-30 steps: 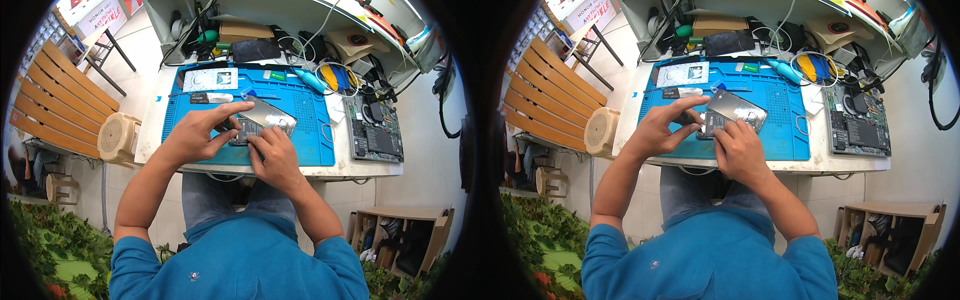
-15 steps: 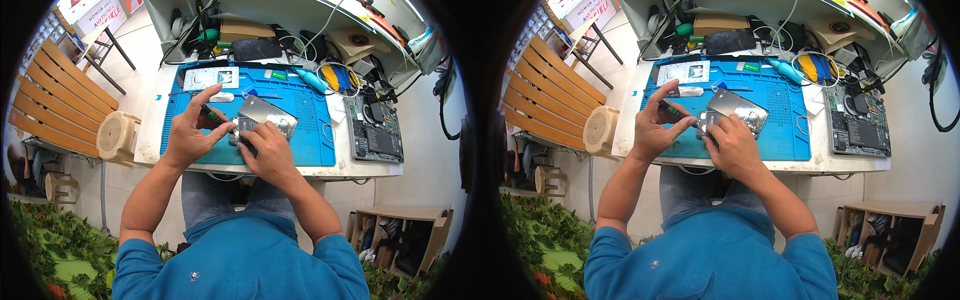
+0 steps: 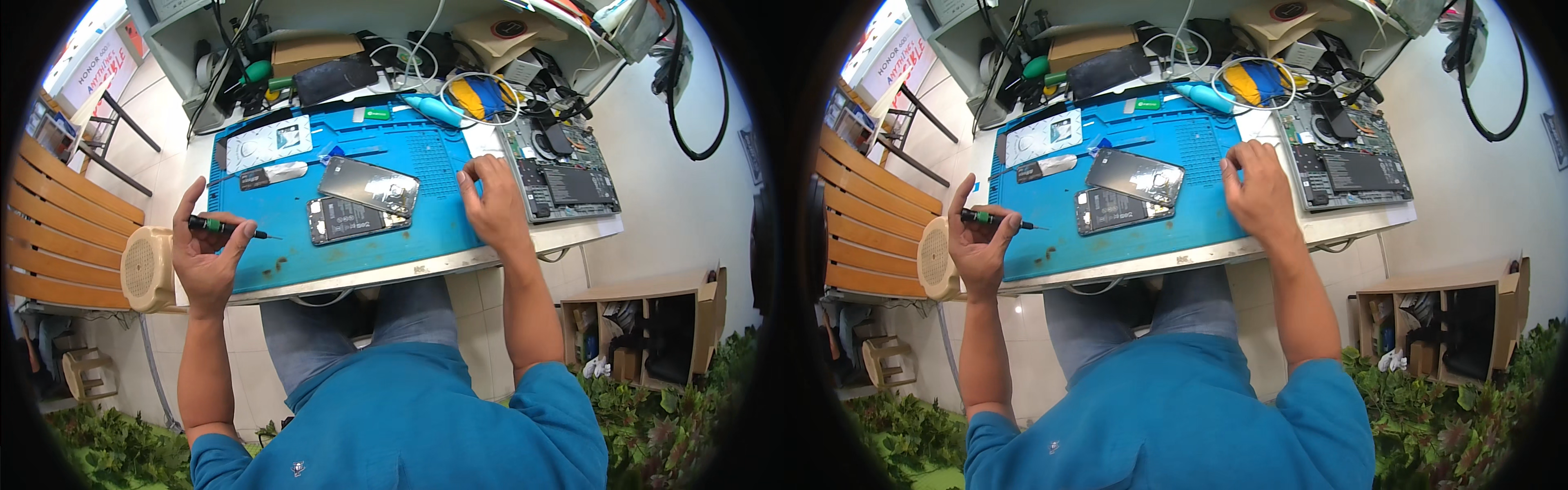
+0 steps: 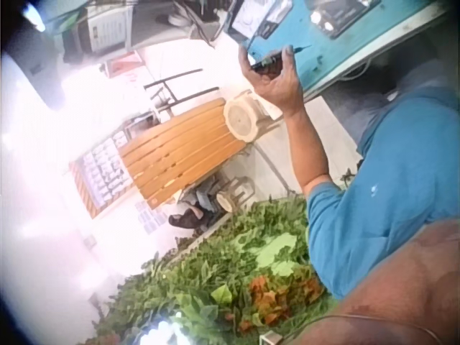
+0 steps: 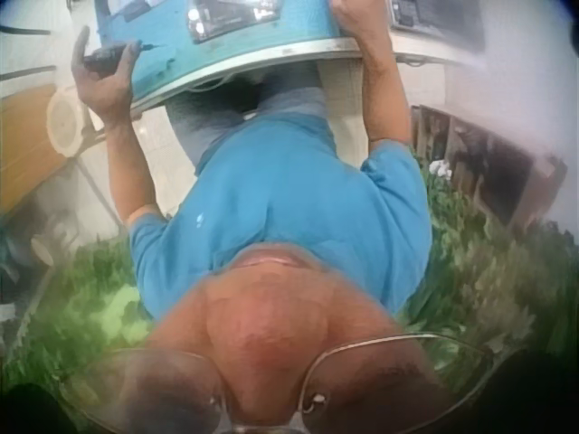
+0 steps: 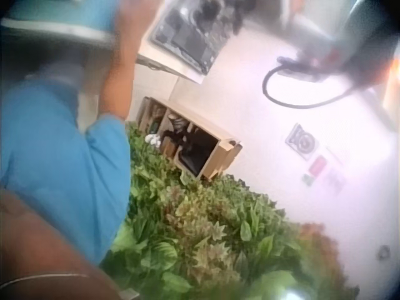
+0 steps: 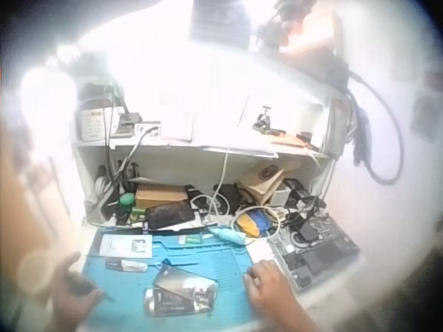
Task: The person disassembles a mobile phone by removing the back cover, battery, and internal components using a screwdriver and tweezers.
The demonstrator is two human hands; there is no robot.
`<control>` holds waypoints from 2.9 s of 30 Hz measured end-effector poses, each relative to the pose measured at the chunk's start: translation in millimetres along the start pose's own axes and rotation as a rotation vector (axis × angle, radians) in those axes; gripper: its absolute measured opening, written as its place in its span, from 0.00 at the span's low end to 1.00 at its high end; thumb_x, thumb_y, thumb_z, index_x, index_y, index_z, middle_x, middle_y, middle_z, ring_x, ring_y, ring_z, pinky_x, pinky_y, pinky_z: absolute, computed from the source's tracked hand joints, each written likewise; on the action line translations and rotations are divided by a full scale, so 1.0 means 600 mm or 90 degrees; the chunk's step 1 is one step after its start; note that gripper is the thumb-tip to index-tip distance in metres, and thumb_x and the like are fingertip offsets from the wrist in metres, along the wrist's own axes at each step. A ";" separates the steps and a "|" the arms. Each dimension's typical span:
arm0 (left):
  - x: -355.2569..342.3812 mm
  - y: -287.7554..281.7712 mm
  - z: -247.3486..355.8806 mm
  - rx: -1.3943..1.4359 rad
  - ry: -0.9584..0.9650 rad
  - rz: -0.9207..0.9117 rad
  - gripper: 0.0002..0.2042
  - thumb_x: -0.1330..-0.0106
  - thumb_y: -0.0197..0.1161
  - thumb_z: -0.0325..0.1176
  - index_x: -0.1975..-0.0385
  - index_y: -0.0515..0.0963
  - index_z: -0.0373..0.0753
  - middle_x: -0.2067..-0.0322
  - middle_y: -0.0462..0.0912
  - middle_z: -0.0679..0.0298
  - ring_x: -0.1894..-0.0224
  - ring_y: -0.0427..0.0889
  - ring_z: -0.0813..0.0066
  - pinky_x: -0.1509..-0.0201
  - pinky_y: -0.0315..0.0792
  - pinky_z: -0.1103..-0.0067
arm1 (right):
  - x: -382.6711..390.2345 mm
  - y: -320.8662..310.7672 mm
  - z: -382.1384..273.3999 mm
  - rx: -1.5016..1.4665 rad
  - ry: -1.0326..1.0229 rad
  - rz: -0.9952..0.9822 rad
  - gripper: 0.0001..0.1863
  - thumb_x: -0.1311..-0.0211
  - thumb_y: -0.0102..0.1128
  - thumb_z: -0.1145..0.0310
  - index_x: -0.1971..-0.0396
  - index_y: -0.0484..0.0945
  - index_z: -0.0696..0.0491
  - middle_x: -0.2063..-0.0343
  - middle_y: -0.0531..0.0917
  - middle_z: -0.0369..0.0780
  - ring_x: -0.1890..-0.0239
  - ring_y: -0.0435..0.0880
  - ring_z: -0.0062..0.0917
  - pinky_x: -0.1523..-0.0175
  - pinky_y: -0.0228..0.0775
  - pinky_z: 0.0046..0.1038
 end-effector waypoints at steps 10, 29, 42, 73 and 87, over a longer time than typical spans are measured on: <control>0.017 0.035 -0.001 0.021 -0.045 -0.024 0.42 0.32 0.82 0.20 0.19 0.66 0.33 0.60 0.91 0.62 0.59 0.89 0.81 0.48 0.84 0.82 | -0.036 0.007 0.074 0.027 -0.060 -0.169 0.05 0.35 0.78 0.70 0.64 0.92 0.54 0.62 0.87 0.40 0.52 0.84 0.40 0.46 0.81 0.43; 0.013 0.024 -0.008 -0.116 0.047 -0.026 0.44 0.30 0.77 0.18 0.15 0.61 0.37 0.61 0.90 0.63 0.59 0.92 0.76 0.50 0.88 0.76 | -0.032 -0.033 0.038 0.072 -0.057 -0.157 0.05 0.35 0.75 0.75 0.61 0.94 0.56 0.63 0.90 0.44 0.52 0.88 0.42 0.44 0.82 0.41; -0.001 0.095 0.024 -0.103 0.116 -0.123 0.45 0.29 0.79 0.22 0.15 0.60 0.40 0.61 0.91 0.61 0.61 0.92 0.76 0.51 0.88 0.75 | 0.097 0.130 -0.256 -0.130 -0.268 -0.147 0.20 0.35 0.77 0.70 0.45 0.89 0.58 0.70 0.81 0.40 0.66 0.83 0.35 0.63 0.77 0.39; -0.023 0.127 0.071 -0.177 0.147 -0.295 0.29 0.31 0.78 0.20 0.30 0.81 0.43 0.49 0.94 0.57 0.57 0.95 0.65 0.50 0.90 0.71 | 0.096 0.140 -0.257 -0.120 -0.229 -0.106 0.21 0.35 0.78 0.70 0.42 0.89 0.56 0.72 0.82 0.39 0.69 0.84 0.35 0.64 0.75 0.39; -0.044 0.128 0.086 -0.145 0.048 -0.379 0.32 0.28 0.71 0.16 0.24 0.80 0.46 0.48 0.95 0.57 0.53 0.94 0.67 0.41 0.86 0.71 | 0.097 0.134 -0.259 -0.113 -0.245 -0.138 0.15 0.31 0.74 0.70 0.47 0.90 0.57 0.70 0.82 0.39 0.66 0.85 0.34 0.62 0.77 0.39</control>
Point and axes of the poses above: each hand's wrist, its own x-axis away from the middle knuckle, its own y-axis out of the palm, z = x × y, the point moved 7 cm from there along -x, towards the middle knuckle
